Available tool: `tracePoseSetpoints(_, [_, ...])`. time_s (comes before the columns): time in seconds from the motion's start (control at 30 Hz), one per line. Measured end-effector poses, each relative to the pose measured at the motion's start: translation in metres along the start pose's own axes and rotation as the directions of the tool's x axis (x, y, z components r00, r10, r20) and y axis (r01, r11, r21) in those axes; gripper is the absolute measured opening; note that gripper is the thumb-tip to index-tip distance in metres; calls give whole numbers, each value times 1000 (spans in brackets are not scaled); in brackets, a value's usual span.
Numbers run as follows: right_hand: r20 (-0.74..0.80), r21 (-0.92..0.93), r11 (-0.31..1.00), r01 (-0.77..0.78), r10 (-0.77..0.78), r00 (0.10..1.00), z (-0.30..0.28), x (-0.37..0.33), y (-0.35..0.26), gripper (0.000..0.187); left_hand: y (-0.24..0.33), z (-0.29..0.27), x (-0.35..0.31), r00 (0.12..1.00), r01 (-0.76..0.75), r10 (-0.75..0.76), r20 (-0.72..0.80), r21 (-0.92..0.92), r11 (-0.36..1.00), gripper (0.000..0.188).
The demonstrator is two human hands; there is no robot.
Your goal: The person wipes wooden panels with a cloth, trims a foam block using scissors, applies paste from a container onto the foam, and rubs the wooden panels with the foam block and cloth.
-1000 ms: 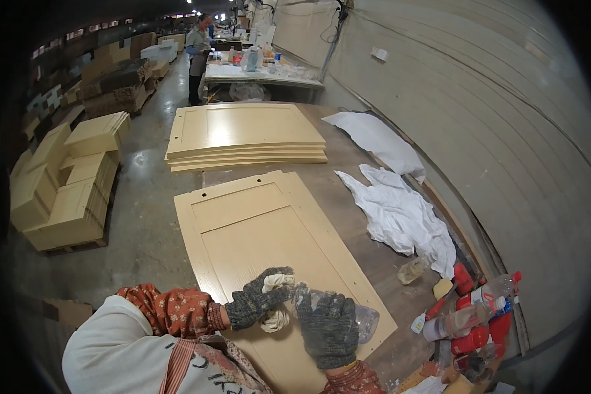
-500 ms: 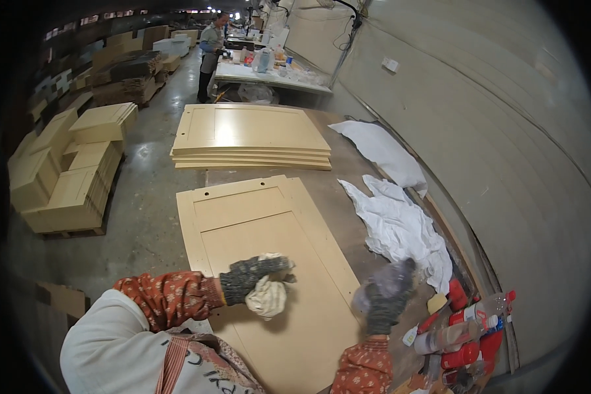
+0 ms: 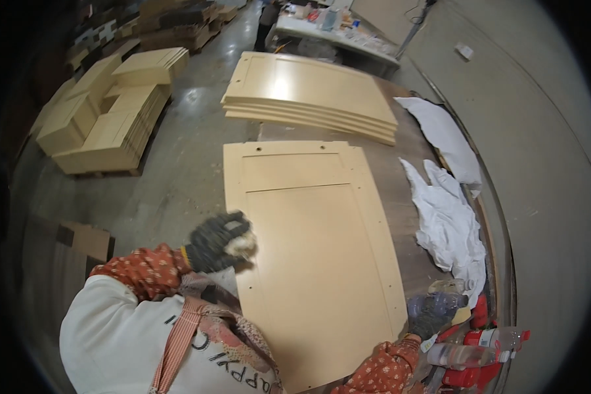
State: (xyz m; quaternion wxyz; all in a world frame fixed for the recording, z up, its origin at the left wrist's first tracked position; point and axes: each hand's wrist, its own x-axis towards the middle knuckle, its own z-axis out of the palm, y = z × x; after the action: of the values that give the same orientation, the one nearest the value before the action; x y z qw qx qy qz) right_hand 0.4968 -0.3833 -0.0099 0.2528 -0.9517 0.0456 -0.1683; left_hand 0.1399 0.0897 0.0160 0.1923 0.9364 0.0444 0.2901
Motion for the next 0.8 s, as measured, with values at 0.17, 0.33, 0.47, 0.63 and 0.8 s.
tracePoseSetpoints(0.17, [6, 773, 597, -215, 331, 943, -23, -64, -32, 58, 3, 27, -14, 983, -186, 185, 15, 116, 976, 51])
tracePoseSetpoints(0.33, [15, 704, 675, -220, 296, 955, -29, -145, -25, 68, -51, 29, -8, 946, -323, 321, 39, 87, 942, 49])
tracePoseSetpoints(0.47, [-19, -171, 975, -143, 141, 990, -33, -207, -38, 72, -99, 22, 23, 984, -172, 176, -33, 106, 979, 43])
tracePoseSetpoints(0.63, [-73, -32, 947, -319, 316, 946, -42, -220, -76, 68, -190, 30, 68, 961, -46, 78, -265, 128, 991, 35])
tracePoseSetpoints(0.8, [-171, -140, 919, -369, 345, 923, -28, -213, -48, 67, -247, 70, 94, 956, 79, -132, -260, -204, 976, 30])
